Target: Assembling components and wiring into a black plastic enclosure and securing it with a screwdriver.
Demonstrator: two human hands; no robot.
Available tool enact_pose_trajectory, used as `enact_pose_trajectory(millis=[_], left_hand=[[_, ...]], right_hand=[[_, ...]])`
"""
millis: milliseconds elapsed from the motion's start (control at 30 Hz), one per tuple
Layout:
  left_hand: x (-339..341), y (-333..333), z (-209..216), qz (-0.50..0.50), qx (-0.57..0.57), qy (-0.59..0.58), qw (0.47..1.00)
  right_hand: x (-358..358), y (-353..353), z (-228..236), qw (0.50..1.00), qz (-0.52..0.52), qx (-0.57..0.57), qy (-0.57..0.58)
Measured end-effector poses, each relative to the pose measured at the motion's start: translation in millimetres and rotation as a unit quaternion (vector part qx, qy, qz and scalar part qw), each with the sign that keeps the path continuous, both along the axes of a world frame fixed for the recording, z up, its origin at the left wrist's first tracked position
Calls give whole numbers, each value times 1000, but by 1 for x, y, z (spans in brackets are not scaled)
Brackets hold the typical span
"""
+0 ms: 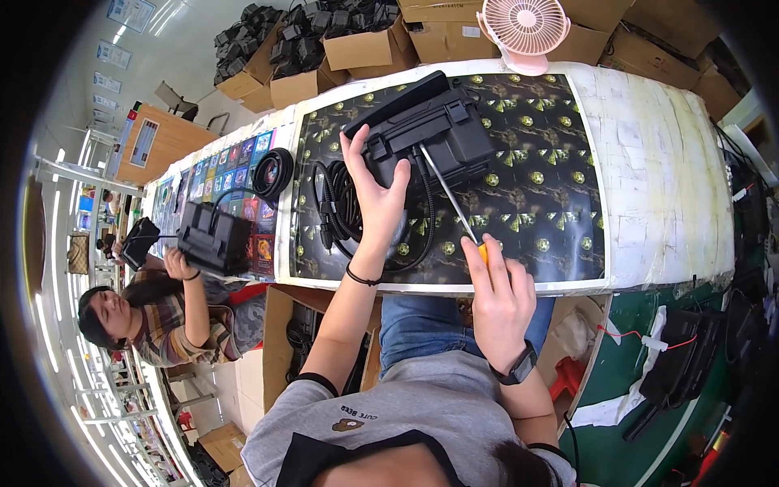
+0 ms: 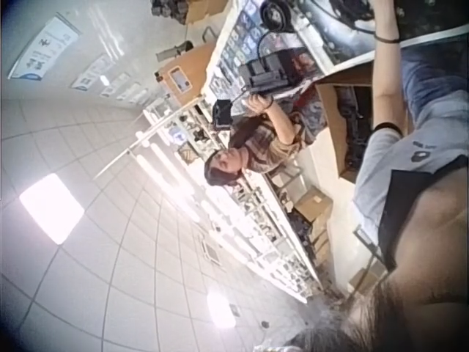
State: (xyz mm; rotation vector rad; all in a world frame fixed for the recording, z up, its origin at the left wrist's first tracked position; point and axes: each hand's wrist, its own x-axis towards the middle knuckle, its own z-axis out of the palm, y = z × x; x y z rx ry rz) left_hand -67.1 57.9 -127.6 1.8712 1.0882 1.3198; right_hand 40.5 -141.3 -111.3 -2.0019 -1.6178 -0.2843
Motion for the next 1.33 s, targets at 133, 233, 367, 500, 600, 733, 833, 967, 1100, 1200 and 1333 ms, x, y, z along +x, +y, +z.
enact_pose_trajectory(millis=[133,233,367,500,600,733,833,967,1100,1200,1333], left_hand=[[0,-1,0,4,-1,-3,1000],[1,-1,-1,6,3,-7,1000],[0,-1,-2,7,10,3,1000],[-2,-1,-4,2,23,-2,1000],[-1,0,-3,0,41,-16,999],[-2,-1,-4,-2,40,-23,999],[0,-3,-4,5,44,-26,999],[3,-5,-5,12,49,-49,998],[4,-5,-5,22,59,-46,997],[4,-6,-6,16,60,-48,997],[3,-15,-11,16,109,-22,994]], right_hand=[[-2,1,0,1000,5,0,-3],[-6,2,0,999,11,-9,47],[-12,3,3,998,21,-25,54],[-14,1,10,976,38,-51,206],[-3,2,12,936,84,-33,340],[7,3,4,842,88,-85,526],[8,1,-2,597,128,-50,790],[8,-1,-3,421,106,-12,901],[-3,-15,7,693,113,-61,709],[-12,-14,9,826,112,-92,545],[-24,-12,9,955,95,-68,272]])
